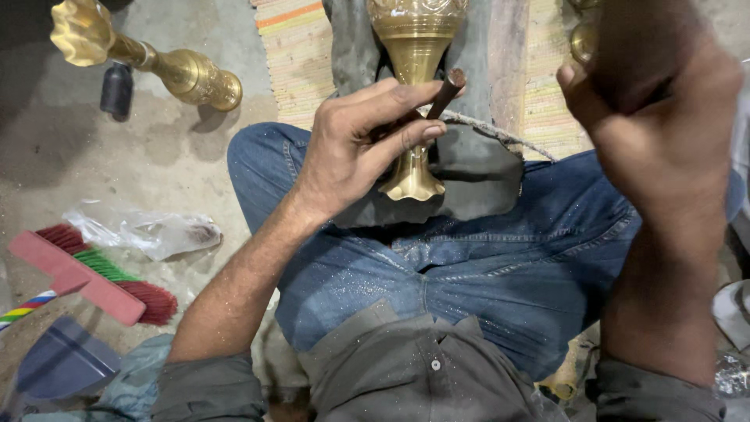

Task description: The person sits cross-legged on the floor with a brass lamp base resting on a cloth pad on their lap. They hold a steel punch against the brass surface with one hand and repeatedly strike the punch with a wooden mallet held in the other hand, repositioning the punch around the flared base to shape the metal.

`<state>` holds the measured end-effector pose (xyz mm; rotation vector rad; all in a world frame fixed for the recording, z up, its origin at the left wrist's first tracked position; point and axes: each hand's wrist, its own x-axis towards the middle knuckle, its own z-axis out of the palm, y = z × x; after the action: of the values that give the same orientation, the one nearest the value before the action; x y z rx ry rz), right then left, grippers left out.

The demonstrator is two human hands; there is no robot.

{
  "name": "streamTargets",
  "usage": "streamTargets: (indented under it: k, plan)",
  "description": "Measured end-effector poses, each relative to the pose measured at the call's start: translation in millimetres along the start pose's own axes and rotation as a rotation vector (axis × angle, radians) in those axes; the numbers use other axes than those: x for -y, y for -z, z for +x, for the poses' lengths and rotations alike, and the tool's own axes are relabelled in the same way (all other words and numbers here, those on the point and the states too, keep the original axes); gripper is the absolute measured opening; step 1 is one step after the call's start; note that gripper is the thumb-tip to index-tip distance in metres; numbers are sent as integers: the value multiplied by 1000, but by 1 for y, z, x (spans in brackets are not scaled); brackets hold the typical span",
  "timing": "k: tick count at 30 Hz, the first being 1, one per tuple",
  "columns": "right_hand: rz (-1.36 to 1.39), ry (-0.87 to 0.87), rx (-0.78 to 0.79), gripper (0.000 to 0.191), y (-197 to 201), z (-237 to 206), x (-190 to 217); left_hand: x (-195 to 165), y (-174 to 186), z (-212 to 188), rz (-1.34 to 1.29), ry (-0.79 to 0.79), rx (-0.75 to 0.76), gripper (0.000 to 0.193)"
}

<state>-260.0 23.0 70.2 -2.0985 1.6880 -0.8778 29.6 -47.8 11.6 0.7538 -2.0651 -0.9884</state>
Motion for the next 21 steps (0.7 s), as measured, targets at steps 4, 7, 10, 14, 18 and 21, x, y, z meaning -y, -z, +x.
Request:
streamTargets:
  k: [4,7,10,14,18,21]
  plan:
    - [-402,96,-17,23,-3,0,2,-1,3,1,4,-37,-3,35]
    - [-123,-107,-72,17,-8,3,10,-3,3,1,-28,13,17,37]
    - [-466,-17,4,22,-6,5,13,-2,3,2,-27,3,12,34]
    - [-162,78,-129,30,-10,-1,9,0,2,1,-47,-4,17,34]
    - [-240,59,-58,18,-9,-5,1,3,2,1,-16,-45,8,35]
    - [-253,57,-151,24,-8,-1,3,5,1,2,-125,-12,36,37]
